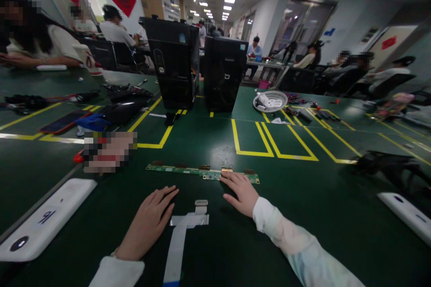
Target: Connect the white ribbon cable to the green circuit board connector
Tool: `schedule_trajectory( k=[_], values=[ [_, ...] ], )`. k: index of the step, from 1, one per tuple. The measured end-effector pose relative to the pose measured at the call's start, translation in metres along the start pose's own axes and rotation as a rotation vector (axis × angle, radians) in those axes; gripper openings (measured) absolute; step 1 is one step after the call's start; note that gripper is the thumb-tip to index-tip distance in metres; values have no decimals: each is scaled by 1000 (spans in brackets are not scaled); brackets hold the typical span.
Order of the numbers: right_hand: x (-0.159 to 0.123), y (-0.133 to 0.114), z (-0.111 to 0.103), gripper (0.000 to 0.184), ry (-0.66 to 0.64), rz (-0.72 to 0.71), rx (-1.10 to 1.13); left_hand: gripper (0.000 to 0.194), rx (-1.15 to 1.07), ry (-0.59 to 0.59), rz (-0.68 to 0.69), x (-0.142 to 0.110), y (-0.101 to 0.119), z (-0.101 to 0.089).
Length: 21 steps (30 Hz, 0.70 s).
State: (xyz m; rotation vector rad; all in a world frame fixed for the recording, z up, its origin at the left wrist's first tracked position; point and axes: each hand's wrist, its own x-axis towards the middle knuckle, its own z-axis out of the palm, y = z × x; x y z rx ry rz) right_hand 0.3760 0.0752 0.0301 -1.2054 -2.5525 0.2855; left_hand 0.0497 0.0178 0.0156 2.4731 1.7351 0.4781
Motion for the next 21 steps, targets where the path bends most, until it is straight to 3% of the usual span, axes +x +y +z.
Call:
schedule_trajectory(
  k=[6,12,15,21],
  values=[
    [14,-12,8,51,-24,-57,16,43,-3,6,-1,1,3,-5],
    [9,7,7,45,113,-157,78,43,5,-6,-10,1,4,-6],
    [2,19,4,39,187,-141,64,44,13,-6,-1,0,2,-3],
    [-8,25,5,43,131,-128,6,44,14,5,24,0,-1,1]
  ],
)
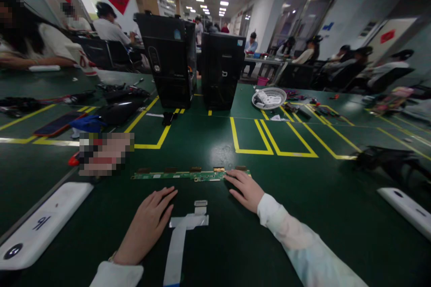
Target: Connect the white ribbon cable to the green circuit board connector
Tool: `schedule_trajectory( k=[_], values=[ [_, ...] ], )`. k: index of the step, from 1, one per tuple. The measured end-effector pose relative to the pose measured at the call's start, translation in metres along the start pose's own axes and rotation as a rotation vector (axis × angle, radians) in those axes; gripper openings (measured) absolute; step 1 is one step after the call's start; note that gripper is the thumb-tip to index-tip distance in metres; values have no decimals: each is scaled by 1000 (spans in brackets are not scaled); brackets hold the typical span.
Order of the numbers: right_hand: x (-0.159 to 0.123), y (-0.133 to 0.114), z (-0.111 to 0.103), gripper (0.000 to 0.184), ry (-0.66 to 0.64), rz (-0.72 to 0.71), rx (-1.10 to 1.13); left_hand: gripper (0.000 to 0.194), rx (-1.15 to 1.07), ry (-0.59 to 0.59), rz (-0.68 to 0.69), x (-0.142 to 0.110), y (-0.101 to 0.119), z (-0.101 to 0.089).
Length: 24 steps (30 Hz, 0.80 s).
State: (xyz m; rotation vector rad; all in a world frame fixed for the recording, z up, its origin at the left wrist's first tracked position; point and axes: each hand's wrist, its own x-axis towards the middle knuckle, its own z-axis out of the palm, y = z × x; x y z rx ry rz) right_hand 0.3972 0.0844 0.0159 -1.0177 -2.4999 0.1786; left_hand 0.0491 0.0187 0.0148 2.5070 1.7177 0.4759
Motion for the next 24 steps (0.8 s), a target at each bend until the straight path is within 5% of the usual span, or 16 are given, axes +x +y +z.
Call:
schedule_trajectory(
  k=[12,18,24],
  values=[
    [2,-3,-1,42,-47,31,-29,44,-17,-26,-29,0,-2,0],
    [3,-5,-2,42,-48,42,-31,39,-62,15,101,-2,1,-12],
    [2,-4,-1,42,-36,34,-24,42,-92,2,167,-5,33,-31]
  ],
)
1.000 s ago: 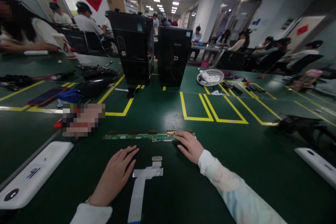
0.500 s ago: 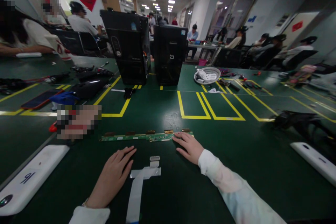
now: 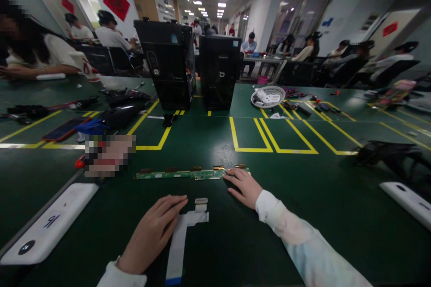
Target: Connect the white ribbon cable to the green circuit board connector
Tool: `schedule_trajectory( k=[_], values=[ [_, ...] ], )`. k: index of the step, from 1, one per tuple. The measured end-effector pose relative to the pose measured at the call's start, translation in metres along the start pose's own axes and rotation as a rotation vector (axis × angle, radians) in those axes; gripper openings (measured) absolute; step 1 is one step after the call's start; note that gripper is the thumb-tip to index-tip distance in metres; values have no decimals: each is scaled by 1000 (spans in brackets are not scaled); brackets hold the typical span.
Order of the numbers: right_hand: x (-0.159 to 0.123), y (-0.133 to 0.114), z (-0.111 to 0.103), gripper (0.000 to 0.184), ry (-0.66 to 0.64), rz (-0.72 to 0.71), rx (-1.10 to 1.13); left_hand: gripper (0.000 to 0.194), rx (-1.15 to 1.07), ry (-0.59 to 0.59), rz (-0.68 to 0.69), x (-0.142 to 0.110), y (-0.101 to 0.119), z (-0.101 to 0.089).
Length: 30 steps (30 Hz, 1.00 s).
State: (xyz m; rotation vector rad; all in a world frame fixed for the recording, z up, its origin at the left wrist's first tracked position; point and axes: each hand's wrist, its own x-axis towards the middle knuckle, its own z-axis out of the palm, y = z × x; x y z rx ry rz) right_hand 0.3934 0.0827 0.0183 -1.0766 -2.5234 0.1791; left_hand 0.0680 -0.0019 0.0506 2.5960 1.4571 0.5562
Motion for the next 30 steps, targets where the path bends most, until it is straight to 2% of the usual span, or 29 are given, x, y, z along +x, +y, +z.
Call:
schedule_trajectory(
  k=[5,9,21,25,30],
  values=[
    [0,2,3,41,25,-19,7,46,-87,-166,40,12,41,-1],
    [-1,2,6,41,45,-20,16,44,-102,-246,46,23,53,8],
    [0,-2,1,42,36,2,-25,43,96,-163,227,67,60,45],
    [0,-2,2,43,28,10,-14,44,88,-141,191,69,62,50],
    [-1,-2,1,43,14,21,-5,45,99,-130,149,67,62,48]
  ],
)
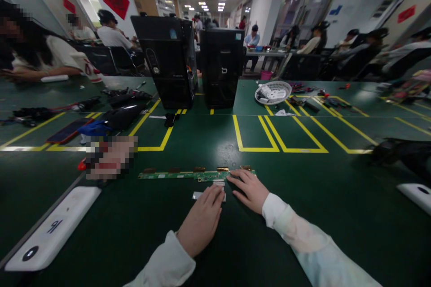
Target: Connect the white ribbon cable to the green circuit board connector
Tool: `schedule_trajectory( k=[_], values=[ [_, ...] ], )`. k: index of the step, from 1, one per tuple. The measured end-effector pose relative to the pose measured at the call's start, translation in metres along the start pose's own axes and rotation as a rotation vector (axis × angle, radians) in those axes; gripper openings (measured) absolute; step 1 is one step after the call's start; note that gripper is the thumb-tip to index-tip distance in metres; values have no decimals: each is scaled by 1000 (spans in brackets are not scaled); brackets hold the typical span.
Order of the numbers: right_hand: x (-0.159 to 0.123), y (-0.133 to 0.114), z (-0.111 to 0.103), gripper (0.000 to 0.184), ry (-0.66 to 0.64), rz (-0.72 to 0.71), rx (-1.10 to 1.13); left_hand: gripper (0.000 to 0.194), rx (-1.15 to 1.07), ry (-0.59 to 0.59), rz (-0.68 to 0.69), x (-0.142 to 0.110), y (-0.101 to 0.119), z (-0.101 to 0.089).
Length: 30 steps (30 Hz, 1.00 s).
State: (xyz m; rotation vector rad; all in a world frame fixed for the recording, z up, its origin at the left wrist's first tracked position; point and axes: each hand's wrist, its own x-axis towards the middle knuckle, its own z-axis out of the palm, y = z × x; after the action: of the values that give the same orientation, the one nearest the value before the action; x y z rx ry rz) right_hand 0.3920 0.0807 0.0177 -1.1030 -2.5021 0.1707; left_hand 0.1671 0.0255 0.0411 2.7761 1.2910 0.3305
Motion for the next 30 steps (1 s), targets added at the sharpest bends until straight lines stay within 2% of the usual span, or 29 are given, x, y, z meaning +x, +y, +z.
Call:
schedule_trajectory(
  k=[14,22,30],
  values=[
    [0,0,0,43,-13,0,-15,45,-5,57,-84,-3,6,7],
    [0,1,1,41,5,-8,0,46,26,40,-102,0,11,8],
    [0,3,2,44,-8,-14,4,44,-13,-35,-37,4,0,-2]
  ],
)
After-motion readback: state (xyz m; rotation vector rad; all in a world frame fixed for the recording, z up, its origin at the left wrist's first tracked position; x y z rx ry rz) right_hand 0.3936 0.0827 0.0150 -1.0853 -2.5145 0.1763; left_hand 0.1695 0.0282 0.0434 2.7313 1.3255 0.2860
